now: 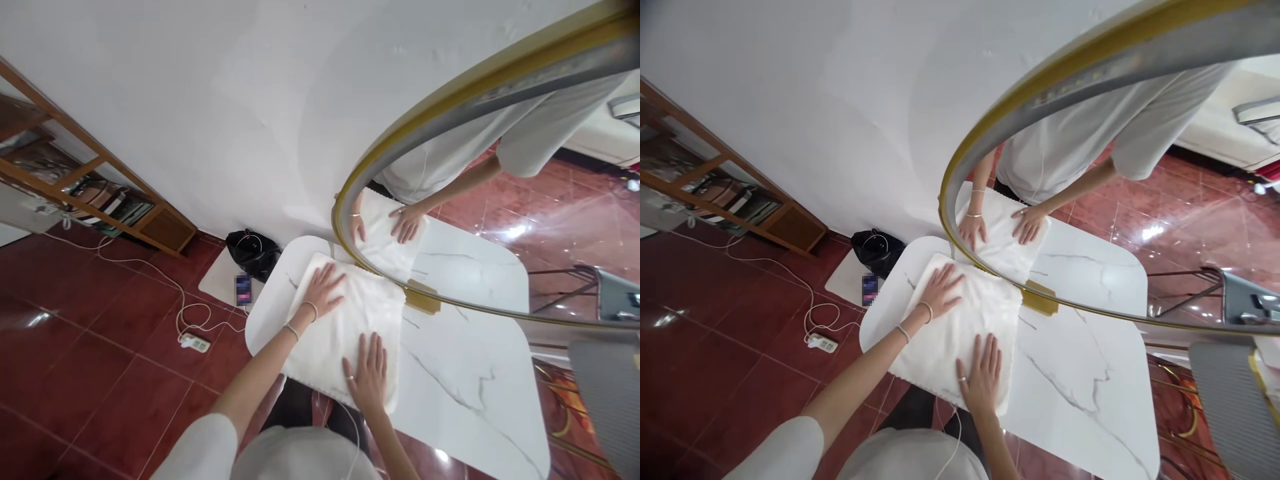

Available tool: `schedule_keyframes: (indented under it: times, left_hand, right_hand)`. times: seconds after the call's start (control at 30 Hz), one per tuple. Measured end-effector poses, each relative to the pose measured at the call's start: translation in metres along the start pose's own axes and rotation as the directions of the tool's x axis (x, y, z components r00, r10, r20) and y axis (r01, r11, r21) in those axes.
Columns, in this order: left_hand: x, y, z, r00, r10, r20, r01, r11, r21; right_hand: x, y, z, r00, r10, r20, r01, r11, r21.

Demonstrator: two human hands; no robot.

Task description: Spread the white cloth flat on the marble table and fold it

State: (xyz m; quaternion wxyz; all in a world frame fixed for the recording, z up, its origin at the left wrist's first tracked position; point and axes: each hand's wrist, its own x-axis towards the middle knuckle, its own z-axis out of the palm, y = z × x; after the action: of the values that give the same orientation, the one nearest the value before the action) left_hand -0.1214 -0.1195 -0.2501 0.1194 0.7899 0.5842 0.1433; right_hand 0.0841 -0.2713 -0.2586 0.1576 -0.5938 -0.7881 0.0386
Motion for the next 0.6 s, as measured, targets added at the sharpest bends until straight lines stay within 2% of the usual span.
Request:
schedule_keyframes:
  times: [0.07, 0.13, 0.2, 0.3, 0.43, 0.6]
  left_hand:
    - [-0.012, -0.025, -0.012, 1.0, 0.0, 0.007, 0.0, 1.0, 0.012]
    - [-0.022, -0.041, -0.019, 1.0, -0.011, 0.0, 0.011, 1.0, 0.016]
    - [-0.029, -0.048, -0.022, 0.997, -0.063, -0.036, 0.064, 0.998, 0.021]
    - [-0.028, -0.051, -0.021, 0.979, -0.172, -0.107, 0.175, 0.984, 0.022]
    - [-0.006, -0.058, -0.023, 0.964, -0.239, -0.119, 0.243, 0.97, 0.016]
    - [0.039, -0.076, -0.028, 0.964, -0.24, -0.114, 0.241, 0.97, 0.001]
  right_hand:
    - [0.006, -0.02, 0.005, 1.0, -0.005, 0.009, 0.005, 1.0, 0.026]
    - [0.015, -0.036, 0.01, 1.0, 0.026, -0.002, -0.026, 0.998, 0.051]
    - [0.031, -0.047, 0.016, 0.997, 0.061, -0.047, -0.058, 0.996, 0.062]
    - [0.069, -0.052, 0.026, 0.991, 0.073, -0.116, -0.068, 0.997, 0.045]
    - [0.127, -0.049, 0.04, 0.992, 0.046, -0.116, -0.043, 0.999, 0.027]
    - [0.182, -0.048, 0.057, 0.996, 0.025, -0.091, -0.024, 1.0, 0.013]
